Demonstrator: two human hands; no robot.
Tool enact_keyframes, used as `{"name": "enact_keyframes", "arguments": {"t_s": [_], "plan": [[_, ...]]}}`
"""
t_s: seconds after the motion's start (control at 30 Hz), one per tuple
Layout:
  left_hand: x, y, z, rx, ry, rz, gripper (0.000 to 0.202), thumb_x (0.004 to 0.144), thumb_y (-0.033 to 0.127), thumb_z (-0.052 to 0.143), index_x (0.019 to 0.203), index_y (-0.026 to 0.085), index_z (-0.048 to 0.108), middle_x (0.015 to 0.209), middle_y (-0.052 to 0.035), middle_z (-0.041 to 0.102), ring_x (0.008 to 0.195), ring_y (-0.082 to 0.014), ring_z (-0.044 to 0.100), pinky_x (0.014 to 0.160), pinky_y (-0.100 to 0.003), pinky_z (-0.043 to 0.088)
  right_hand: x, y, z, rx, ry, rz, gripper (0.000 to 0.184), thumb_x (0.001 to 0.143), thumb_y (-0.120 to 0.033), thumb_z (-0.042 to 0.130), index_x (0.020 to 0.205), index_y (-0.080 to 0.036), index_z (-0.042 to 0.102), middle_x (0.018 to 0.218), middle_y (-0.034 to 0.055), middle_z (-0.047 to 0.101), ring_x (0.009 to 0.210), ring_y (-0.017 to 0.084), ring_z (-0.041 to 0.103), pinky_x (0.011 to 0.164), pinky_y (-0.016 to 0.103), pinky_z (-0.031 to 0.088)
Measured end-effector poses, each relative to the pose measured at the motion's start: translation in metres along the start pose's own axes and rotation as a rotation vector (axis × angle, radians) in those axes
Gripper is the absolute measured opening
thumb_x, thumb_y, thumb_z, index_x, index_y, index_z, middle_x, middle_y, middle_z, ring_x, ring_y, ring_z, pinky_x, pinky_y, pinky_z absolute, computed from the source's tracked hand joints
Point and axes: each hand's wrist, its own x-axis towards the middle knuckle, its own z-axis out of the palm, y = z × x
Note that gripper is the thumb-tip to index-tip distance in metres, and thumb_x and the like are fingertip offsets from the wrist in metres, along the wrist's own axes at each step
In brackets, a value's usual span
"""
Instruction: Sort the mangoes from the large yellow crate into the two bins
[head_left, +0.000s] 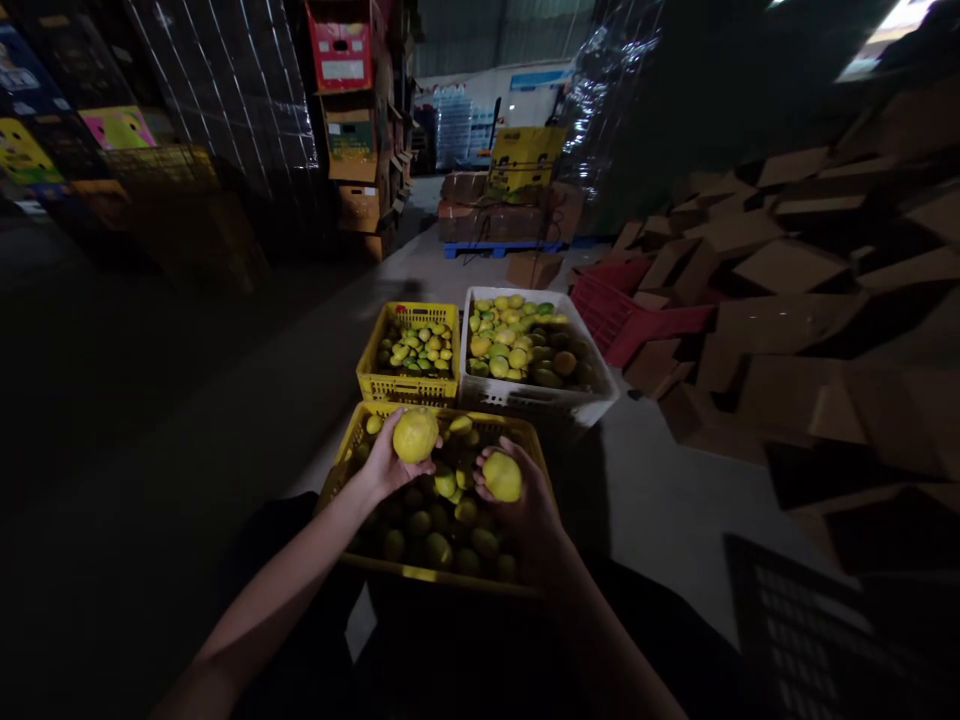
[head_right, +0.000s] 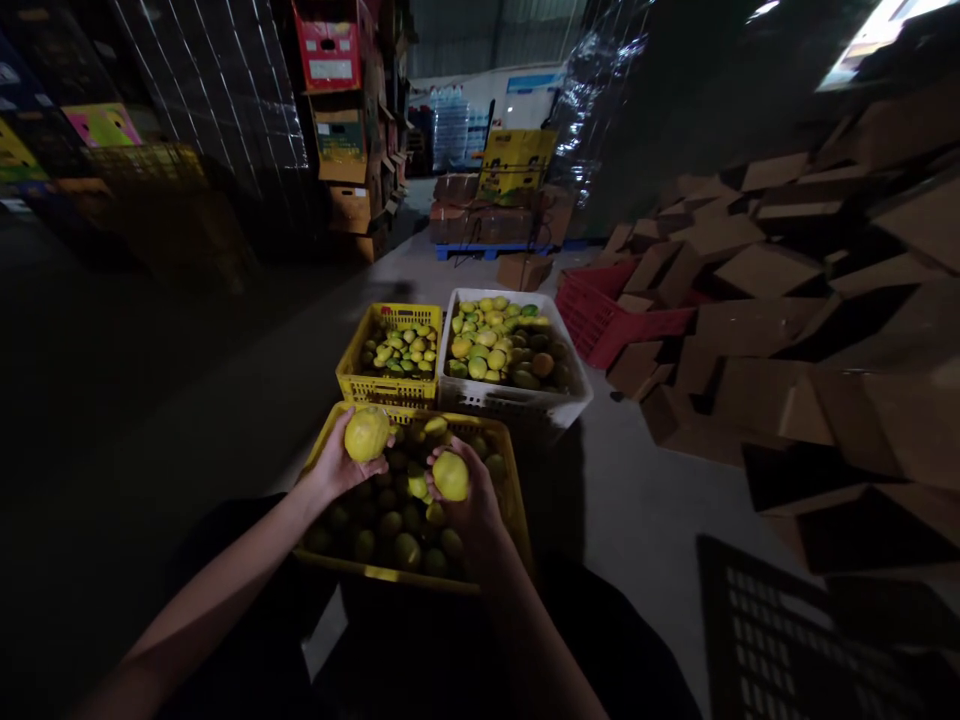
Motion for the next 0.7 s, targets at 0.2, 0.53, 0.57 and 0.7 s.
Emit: {"name": "enact_keyframes", "arguments": {"t_s": [0.2,0.53,0.57,0.7], "plan": [[0.003,-0.001,0.006,-0.038,0.01,0.009,0.056,0.085,0.057,0.034,0.082,0.01,0.064,0.061,-0.008,0.064,0.041,-0.0111,0.051,0.049,-0.027,0.047,-0.006,-0.004,0.007,0.025,-0.085,-0.036,0.023,0.057,-0.035,0.073,0.056,-0.018,0.058,0.052,-0.0004,0.059,0.04,0.01,0.05,0.03,0.018,0.032],[0.013,-0.007,0.005,-0.15,0.146,-0.058,0.04,0.086,0.046,0.042,0.103,0.015,0.061,0.083,-0.0081,0.07,0.06,-0.0189,0.066,0.06,-0.035,0.056,-0.005,-0.011,0.009,-0.703,0.042,-0.177,0.02,0.077,-0.028,0.049,0.062,-0.022,0.061,0.068,-0.002,0.072,0.067,0.009,0.067,0.056,0.021,0.055],[0.013,-0.006,0.005,-0.177,0.172,-0.057,0.04,0.087,0.046,0.042,0.107,0.016,0.06,0.083,-0.0071,0.07,0.063,-0.0186,0.067,0.058,-0.032,0.056,-0.005,-0.011,0.009,-0.765,0.053,-0.201,0.017,0.075,-0.025,0.05,0.059,-0.024,0.058,0.069,-0.0024,0.073,0.07,0.009,0.068,0.058,0.021,0.056],[0.012,0.0,0.008,-0.269,0.229,-0.034,0.04,0.09,0.044,0.043,0.118,0.019,0.056,0.08,-0.0033,0.07,0.066,-0.0149,0.067,0.05,-0.02,0.053,-0.002,-0.006,0.009,-0.47,0.018,-0.209,0.004,0.072,-0.028,0.06,0.069,-0.025,0.061,0.083,-0.002,0.074,0.086,0.014,0.069,0.077,0.031,0.057]]}}
